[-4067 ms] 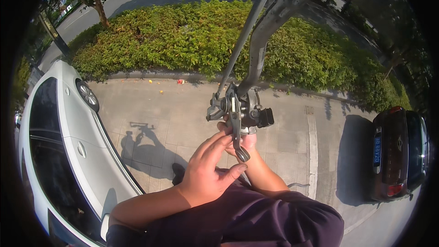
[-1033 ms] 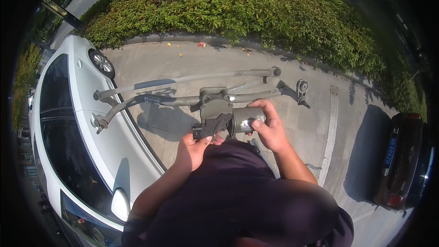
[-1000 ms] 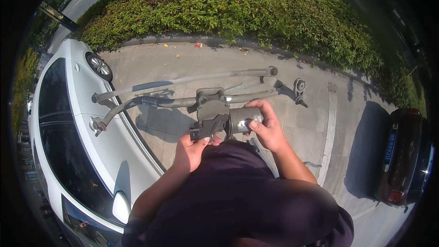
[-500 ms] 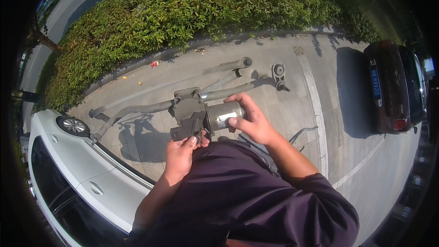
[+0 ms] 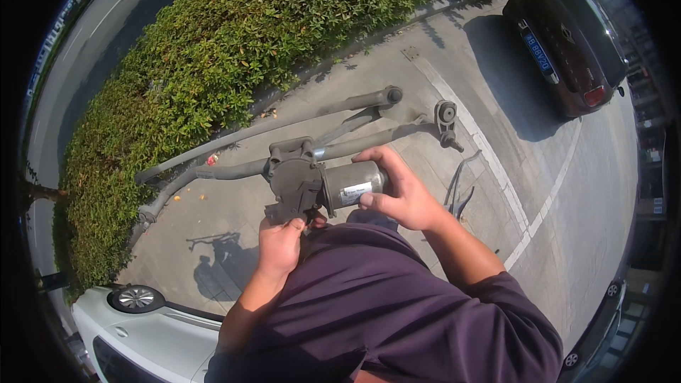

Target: The person handles a metal car part, possibly a suspension component, in a parking lot. They manipulate the part with both hands, open the car hood, and place the part near the engine bay before walking away.

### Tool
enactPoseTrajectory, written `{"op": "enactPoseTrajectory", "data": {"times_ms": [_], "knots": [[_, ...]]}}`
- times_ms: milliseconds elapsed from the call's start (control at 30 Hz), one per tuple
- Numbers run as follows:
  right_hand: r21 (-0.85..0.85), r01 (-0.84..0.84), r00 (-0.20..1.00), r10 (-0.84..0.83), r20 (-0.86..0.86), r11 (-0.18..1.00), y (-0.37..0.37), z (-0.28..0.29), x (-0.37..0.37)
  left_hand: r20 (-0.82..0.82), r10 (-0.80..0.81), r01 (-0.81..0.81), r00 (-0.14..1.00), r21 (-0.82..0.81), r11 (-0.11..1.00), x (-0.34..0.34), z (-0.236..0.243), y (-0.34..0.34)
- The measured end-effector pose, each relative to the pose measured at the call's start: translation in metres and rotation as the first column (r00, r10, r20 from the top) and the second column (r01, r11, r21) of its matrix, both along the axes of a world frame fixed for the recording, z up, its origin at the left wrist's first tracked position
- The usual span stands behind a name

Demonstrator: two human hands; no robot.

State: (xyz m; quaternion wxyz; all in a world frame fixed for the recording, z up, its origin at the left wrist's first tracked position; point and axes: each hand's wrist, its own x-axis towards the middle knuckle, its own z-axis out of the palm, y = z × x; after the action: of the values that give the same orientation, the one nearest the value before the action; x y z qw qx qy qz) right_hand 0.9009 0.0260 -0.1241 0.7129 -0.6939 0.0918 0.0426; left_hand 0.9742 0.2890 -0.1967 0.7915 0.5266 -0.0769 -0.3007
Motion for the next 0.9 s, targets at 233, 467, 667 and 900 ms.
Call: {"op": "enactPoseTrajectory", "data": {"times_ms": [233,467,667,900], "knots": [[0.054,0.175,0.975,-0.181,0.131,0.983,-0.005,0.003,-0.009,0.258,-0.155,0.104,0.954,0.201,0.974,0.045,-0.002,-0.017],[0.074,0.389,0.880,-0.394,0.266,0.918,-0.049,-0.009,-0.025,0.466,-0.339,0.167,0.817,0.372,0.913,0.092,-0.018,-0.085],[0.064,0.432,0.859,-0.432,0.276,0.900,-0.127,-0.004,-0.033,0.284,-0.368,0.295,0.886,0.268,0.917,0.126,-0.034,-0.173],[0.141,0.405,0.908,-0.416,0.058,0.903,-0.232,-0.030,-0.031,0.298,-0.584,0.442,0.755,0.427,0.789,0.140,0.003,-0.290]]}}
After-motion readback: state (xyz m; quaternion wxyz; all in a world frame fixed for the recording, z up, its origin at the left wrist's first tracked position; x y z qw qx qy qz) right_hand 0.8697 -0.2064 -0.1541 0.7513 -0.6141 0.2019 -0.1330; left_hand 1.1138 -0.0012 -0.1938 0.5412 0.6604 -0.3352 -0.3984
